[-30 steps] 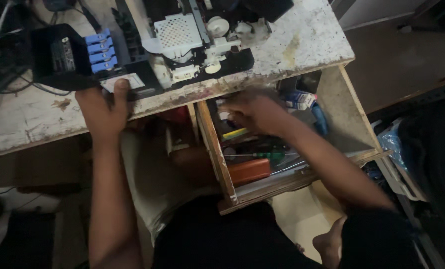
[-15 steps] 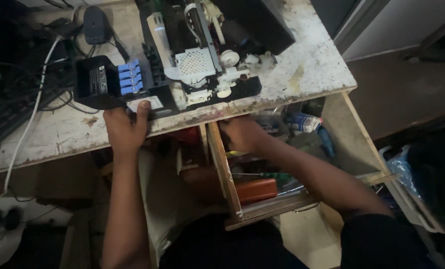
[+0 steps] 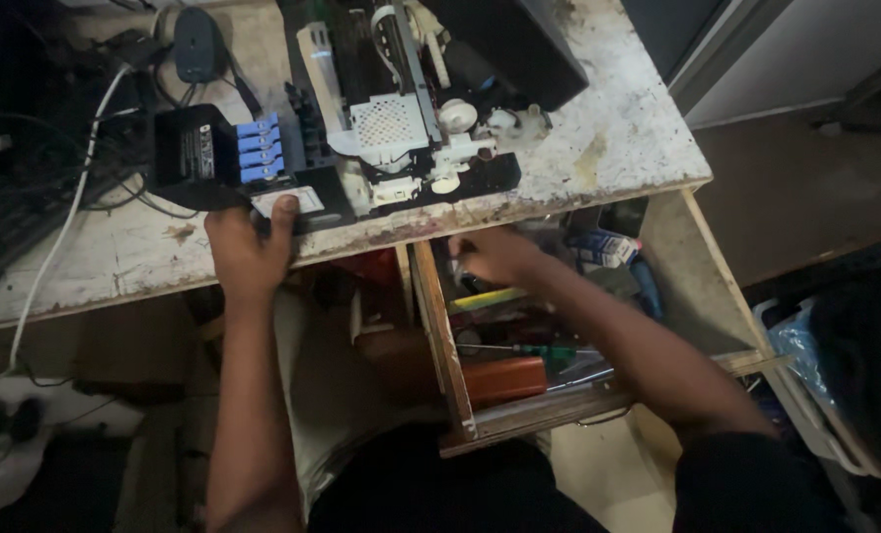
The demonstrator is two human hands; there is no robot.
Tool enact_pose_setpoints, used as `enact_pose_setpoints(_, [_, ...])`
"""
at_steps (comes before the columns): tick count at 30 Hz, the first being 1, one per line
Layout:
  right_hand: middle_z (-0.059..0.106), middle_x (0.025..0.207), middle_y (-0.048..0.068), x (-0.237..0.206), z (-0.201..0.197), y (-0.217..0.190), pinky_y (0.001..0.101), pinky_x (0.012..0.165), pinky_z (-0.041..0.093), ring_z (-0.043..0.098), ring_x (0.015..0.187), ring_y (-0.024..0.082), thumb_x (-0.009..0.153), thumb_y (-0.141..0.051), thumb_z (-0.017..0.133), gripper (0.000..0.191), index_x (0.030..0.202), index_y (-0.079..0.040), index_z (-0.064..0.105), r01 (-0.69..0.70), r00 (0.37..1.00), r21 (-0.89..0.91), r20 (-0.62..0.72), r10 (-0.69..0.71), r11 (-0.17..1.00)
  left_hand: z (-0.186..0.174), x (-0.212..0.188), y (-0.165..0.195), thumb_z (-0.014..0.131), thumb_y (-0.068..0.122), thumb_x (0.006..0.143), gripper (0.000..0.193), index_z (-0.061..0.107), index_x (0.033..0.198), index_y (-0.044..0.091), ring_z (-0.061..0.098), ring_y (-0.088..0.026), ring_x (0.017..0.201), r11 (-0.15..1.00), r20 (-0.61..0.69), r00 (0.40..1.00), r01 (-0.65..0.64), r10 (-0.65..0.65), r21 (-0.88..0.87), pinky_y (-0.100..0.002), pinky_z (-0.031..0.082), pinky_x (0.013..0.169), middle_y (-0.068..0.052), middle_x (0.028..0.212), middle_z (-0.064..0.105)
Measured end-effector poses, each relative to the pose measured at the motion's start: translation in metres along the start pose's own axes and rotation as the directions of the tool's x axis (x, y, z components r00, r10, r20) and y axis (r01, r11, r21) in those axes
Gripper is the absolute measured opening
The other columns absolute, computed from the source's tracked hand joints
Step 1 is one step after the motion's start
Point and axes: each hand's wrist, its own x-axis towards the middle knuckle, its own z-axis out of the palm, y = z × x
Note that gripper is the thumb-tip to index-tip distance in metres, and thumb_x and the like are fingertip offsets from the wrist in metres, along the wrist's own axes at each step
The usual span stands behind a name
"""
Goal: The person lifts and opens an inkjet printer on a workbench, removes its cover and internal parts, then uses a syringe to flush liquid through the printer's ink system and printhead area. They repeatedly draw and inject fluid, reposition printer components, and handle the ink cartridge assembly while working.
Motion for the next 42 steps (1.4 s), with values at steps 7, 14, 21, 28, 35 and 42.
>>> enact_pose_setpoints(7, [0.064,0.123,0.028,-0.011,-0.007,-0.02,0.0457,0.093,0.05,0.064,0.109,0.041,0.082,-0.031,0.074,0.06,0.131,-0.001,0.059,0.089,0.995,-0.159,-0.024,-0.094,0.983,-0.007,0.004,0.012,0.071,0.045,0.103,0.051,0.066,0.12,-0.003,0.058,-0.044,0.104,0.992,0.041,0.999,0.035,-0.03,-0.121,-0.051,0.048,0.091,-0.027,0.111,0.065])
enact_pose_setpoints(14, [0.057,0.132,0.03,-0.018,0.012,-0.048,0.0544,0.103,0.043,0.054,0.121,0.048,0.06,-0.013,0.076,0.08,0.137,-0.004,0.056,0.204,0.892,-0.531,-0.246,-0.38,0.822,-0.003,0.003,0.007,0.073,0.043,0.103,0.052,0.066,0.118,-0.006,0.057,-0.047,0.104,0.999,0.003,1.0,0.002,-0.002,-0.047,-0.054,0.047,0.092,-0.029,0.111,0.063])
enact_pose_setpoints(21, [0.052,0.136,0.031,-0.017,0.006,-0.056,0.0592,0.109,0.035,0.049,0.129,0.048,0.067,-0.021,0.08,0.075,0.132,0.004,0.054,0.217,0.942,-0.614,-0.073,-0.329,0.759,0.001,0.001,0.002,0.071,0.047,0.103,0.055,0.067,0.123,-0.005,0.057,-0.048,0.108,0.998,-0.024,1.0,-0.016,0.014,-0.058,-0.055,0.047,0.096,-0.03,0.117,0.065])
enact_pose_setpoints(28, [0.05,0.136,0.035,-0.015,0.01,-0.045,0.0581,0.105,0.036,0.046,0.127,0.051,0.062,-0.016,0.078,0.084,0.138,0.009,0.052,0.3,0.893,-0.542,-0.131,-0.431,0.785,0.0,0.0,0.005,0.073,0.048,0.101,0.06,0.065,0.124,-0.007,0.057,-0.049,0.109,0.996,0.021,0.996,0.086,-0.085,-0.032,-0.054,0.049,0.094,-0.032,0.117,0.061])
enact_pose_setpoints(35, [0.064,0.127,0.024,-0.011,0.017,-0.033,0.0559,0.113,0.043,0.057,0.127,0.044,0.081,-0.015,0.072,0.027,0.104,-0.003,0.071,0.232,0.943,-0.538,-0.078,-0.322,0.81,0.001,-0.002,-0.003,0.073,0.041,0.11,0.054,0.063,0.131,-0.008,0.056,-0.051,0.113,0.993,-0.031,0.993,-0.116,0.115,-0.02,-0.057,0.045,0.1,-0.032,0.123,0.063])
enact_pose_setpoints(42, [0.06,0.127,0.031,-0.035,-0.003,-0.071,0.0554,0.097,0.046,0.058,0.117,0.049,0.068,-0.014,0.074,0.066,0.13,0.001,0.058,0.313,0.882,-0.51,-0.157,-0.444,0.801,0.0,0.005,0.0,0.077,0.035,0.106,0.047,0.065,0.121,-0.007,0.06,-0.05,0.104,0.981,-0.071,0.979,-0.192,0.194,0.032,-0.055,0.048,0.094,-0.029,0.113,0.067])
